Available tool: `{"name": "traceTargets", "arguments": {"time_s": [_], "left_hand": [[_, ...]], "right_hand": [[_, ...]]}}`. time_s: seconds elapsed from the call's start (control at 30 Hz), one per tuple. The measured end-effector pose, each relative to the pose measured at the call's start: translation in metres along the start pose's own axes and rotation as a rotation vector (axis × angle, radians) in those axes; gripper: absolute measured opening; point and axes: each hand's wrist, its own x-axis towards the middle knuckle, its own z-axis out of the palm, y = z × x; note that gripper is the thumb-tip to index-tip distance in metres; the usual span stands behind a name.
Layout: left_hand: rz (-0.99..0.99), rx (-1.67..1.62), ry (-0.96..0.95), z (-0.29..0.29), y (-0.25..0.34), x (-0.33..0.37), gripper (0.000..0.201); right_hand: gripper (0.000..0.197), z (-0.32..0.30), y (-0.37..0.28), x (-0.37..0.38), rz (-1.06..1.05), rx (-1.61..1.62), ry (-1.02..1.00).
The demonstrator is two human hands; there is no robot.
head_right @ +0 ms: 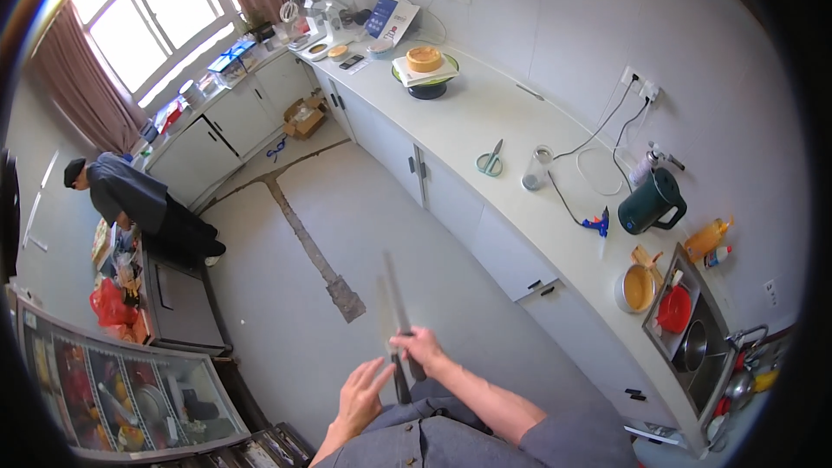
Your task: Slicing layers of a sponge cake and applying frosting base in a bakery kitchen.
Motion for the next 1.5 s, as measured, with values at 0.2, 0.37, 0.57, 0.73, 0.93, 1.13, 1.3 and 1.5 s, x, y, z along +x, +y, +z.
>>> {"name": "traceTargets", "arguments": {"time_s": [0.2, 0.37, 0.57, 0.73, 0.93, 1.13, 1.3, 1.5], "left_hand": [[-0.641, -0.322, 0.018, 0.046, -0.137, 0.048, 0.041], [-1.296, -0.308, -0.351, 0.112, -0.282, -0.039, 0.035], [-1.494, -0.225, -0.395, 0.094, -0.336, -0.015, 0.037], [-1.154, -0.355, -0.347, 0.125, -0.462, 0.136, 0.038], [-1.074, -0.499, -0.062, 0.052, -0.566, 0.385, 0.039], [-0.968, -0.534, 0.083, 0.011, -0.595, 0.615, 0.036], [-0.842, -0.478, -0.059, 0.021, -0.563, 0.736, 0.034], [-0.149, -0.235, -0.210, 0.048, -0.477, 0.929, 0.032]], "right_hand": [[0.028, -0.069, -0.115, 0.130, -0.094, -0.060, 0.469], [0.019, -0.108, -0.196, 0.226, -0.245, 0.000, 0.656], [0.020, -0.171, -0.276, 0.348, -0.241, 0.008, 0.876], [0.030, -0.220, -0.324, 0.415, -0.132, -0.027, 1.036], [0.023, -0.254, -0.346, 0.464, 0.018, -0.335, 1.191], [0.031, -0.334, -0.314, 0.490, 0.002, -0.274, 1.298], [0.029, -0.286, -0.377, 0.488, -0.133, -0.274, 1.493], [0.052, -0.220, -0.480, 0.495, -0.154, -0.152, 1.065]]}}
